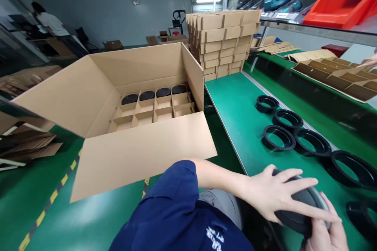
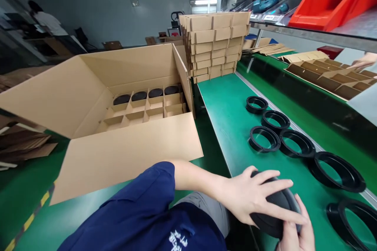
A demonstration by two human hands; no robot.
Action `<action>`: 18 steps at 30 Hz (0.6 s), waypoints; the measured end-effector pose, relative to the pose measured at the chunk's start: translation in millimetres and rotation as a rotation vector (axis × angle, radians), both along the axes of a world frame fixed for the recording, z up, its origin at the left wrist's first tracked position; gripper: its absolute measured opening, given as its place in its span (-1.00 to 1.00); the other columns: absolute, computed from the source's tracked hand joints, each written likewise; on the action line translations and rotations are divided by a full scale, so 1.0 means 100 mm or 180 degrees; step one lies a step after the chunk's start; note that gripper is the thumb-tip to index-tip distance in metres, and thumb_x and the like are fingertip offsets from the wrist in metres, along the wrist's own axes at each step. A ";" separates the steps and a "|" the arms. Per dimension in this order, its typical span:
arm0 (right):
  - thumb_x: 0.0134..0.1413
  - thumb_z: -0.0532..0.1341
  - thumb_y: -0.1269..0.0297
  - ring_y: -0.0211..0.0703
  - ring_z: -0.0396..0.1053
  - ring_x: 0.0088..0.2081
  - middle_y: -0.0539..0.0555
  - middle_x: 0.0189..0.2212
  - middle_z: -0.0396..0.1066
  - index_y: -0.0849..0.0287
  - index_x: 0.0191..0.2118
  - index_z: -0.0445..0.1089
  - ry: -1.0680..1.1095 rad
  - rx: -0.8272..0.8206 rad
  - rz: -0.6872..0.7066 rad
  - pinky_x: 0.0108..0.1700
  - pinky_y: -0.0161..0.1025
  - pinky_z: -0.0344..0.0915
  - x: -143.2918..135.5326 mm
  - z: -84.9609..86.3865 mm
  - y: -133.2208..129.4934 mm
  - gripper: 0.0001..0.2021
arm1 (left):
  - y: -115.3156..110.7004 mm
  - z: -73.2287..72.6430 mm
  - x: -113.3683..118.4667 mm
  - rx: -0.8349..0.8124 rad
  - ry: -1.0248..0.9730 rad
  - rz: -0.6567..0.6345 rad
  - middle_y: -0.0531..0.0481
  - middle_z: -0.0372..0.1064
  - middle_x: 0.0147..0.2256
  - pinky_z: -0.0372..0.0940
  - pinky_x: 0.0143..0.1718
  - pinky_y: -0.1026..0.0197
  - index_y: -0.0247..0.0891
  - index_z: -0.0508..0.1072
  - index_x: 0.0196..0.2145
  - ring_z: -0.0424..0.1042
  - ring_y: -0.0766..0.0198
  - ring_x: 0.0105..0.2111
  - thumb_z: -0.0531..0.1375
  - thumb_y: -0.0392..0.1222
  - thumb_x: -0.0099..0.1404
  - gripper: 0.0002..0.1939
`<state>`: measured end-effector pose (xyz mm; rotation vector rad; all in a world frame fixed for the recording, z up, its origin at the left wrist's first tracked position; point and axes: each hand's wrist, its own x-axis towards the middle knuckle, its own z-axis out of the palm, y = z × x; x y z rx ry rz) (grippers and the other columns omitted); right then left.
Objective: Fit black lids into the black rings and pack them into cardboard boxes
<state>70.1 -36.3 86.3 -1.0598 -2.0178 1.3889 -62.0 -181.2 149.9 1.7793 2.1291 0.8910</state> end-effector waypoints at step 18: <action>0.11 0.40 -0.15 0.14 0.52 0.11 0.18 0.16 0.49 0.03 0.34 0.36 0.0504 -0.1942 0.1196 -0.03 -0.08 0.61 -0.77 0.16 -0.47 -0.26 | -0.88 -0.23 -0.46 0.0702 -0.0331 0.0863 -0.16 -0.08 0.41 0.05 0.40 -0.28 0.11 0.24 0.41 -0.01 -0.32 0.39 0.56 0.33 -0.17 0.23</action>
